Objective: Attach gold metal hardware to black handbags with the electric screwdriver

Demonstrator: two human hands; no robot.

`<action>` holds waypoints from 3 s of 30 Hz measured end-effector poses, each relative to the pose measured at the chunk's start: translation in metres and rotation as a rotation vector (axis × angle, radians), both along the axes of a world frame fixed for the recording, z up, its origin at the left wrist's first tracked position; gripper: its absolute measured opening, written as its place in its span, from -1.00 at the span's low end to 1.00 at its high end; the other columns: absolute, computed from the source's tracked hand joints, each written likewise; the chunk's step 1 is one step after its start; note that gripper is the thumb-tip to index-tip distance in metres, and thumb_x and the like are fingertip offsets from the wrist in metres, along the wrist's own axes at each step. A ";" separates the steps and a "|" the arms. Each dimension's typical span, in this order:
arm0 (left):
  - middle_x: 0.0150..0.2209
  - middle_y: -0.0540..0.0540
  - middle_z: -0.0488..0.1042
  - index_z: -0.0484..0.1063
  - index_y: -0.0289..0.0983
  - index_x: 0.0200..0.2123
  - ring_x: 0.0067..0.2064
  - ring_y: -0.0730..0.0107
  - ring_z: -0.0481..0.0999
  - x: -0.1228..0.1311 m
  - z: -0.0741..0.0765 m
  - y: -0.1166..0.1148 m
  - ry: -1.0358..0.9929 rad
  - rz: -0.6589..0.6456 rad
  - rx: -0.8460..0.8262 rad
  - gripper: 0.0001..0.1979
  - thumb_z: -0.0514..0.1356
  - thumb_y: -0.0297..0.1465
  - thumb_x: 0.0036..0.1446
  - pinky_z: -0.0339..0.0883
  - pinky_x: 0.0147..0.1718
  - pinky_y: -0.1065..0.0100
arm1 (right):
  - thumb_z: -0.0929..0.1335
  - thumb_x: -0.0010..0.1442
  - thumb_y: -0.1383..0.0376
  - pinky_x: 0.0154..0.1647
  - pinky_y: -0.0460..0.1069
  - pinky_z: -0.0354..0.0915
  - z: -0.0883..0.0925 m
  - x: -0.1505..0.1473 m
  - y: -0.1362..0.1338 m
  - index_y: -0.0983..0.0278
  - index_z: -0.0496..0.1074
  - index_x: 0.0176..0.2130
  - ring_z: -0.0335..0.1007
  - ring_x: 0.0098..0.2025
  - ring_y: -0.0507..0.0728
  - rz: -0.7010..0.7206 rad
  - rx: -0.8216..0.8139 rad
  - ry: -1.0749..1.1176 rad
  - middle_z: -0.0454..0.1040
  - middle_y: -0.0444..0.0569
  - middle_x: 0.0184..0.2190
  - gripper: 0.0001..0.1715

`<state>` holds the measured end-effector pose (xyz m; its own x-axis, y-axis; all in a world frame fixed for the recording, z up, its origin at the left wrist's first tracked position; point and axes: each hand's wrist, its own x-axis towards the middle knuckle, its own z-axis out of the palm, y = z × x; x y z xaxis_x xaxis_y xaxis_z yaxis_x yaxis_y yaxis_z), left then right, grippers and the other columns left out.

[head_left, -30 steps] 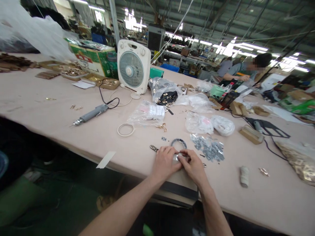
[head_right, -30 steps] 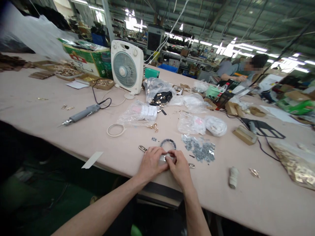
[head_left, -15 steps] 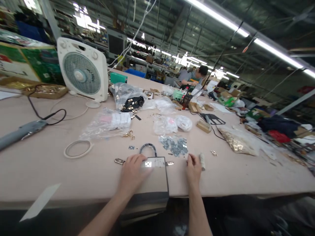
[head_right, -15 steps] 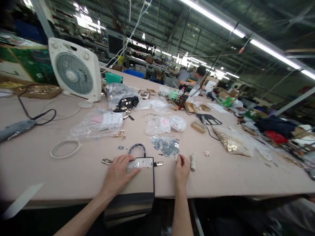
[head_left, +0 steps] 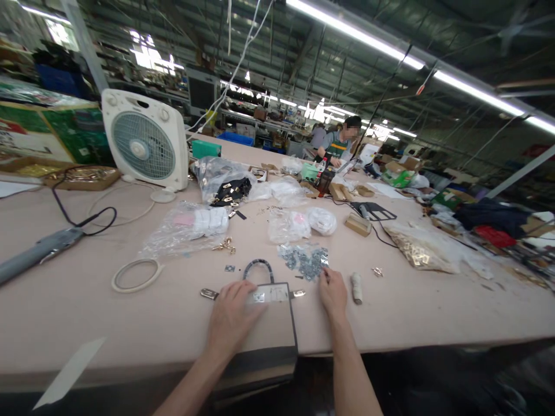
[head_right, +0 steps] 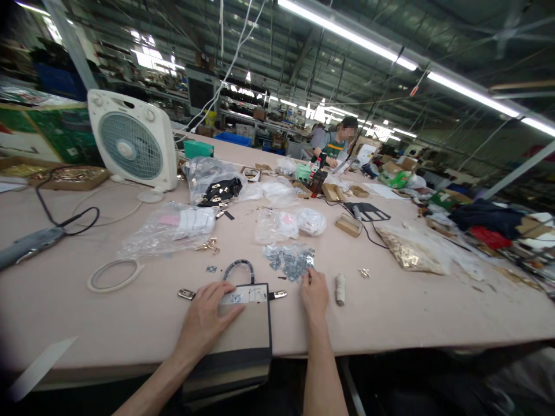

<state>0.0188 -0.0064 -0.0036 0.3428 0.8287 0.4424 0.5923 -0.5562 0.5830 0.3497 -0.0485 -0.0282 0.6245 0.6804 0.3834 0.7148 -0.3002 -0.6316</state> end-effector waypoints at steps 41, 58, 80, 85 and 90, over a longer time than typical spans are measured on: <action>-0.09 -0.01 0.51 0.47 -0.15 -0.15 0.00 0.17 0.44 0.039 0.026 -0.003 0.190 -0.288 -0.065 -0.78 0.39 -0.23 0.22 0.26 -0.02 0.14 | 0.48 0.17 -0.03 -0.36 0.00 0.25 -0.009 -0.018 -0.018 0.28 0.57 -0.10 0.28 -0.45 0.06 -0.123 0.524 0.487 0.42 -0.14 -0.45 -0.52; -0.15 -0.05 0.53 0.46 -0.18 -0.22 -0.04 0.16 0.44 0.037 0.021 -0.005 0.191 -0.275 -0.023 -0.82 0.35 -0.24 0.26 0.22 -0.08 0.15 | 0.56 0.12 0.06 -0.10 0.05 0.46 -0.002 -0.114 -0.022 0.20 0.56 -0.07 0.56 -0.16 0.14 0.283 0.414 1.008 0.64 0.00 -0.16 -0.56; -0.05 -0.10 0.47 0.44 -0.17 -0.06 0.03 0.12 0.44 0.036 0.012 0.000 0.147 -0.286 -0.058 -0.60 0.43 -0.15 0.12 0.35 0.01 0.13 | 0.46 0.25 0.08 0.04 0.07 0.31 0.015 -0.120 -0.033 0.19 0.59 -0.21 0.45 -0.08 0.19 0.541 0.119 0.617 0.56 -0.05 -0.20 -0.75; -0.08 -0.12 0.46 0.46 -0.20 -0.11 0.01 0.12 0.45 0.038 0.014 0.000 0.152 -0.263 -0.053 -0.69 0.38 -0.18 0.18 0.36 -0.03 0.14 | 0.48 0.22 0.06 0.03 0.08 0.32 0.019 -0.129 -0.026 0.19 0.62 -0.27 0.42 -0.03 0.21 0.526 0.081 0.518 0.48 -0.01 -0.15 -0.74; -0.07 -0.12 0.47 0.46 -0.21 -0.10 0.01 0.12 0.45 0.037 0.015 -0.001 0.141 -0.263 -0.063 -0.66 0.40 -0.18 0.15 0.36 -0.01 0.14 | 0.48 0.18 -0.02 0.00 0.09 0.35 0.016 -0.132 -0.022 0.19 0.64 -0.26 0.40 -0.01 0.24 0.445 0.067 0.491 0.46 0.02 -0.12 -0.65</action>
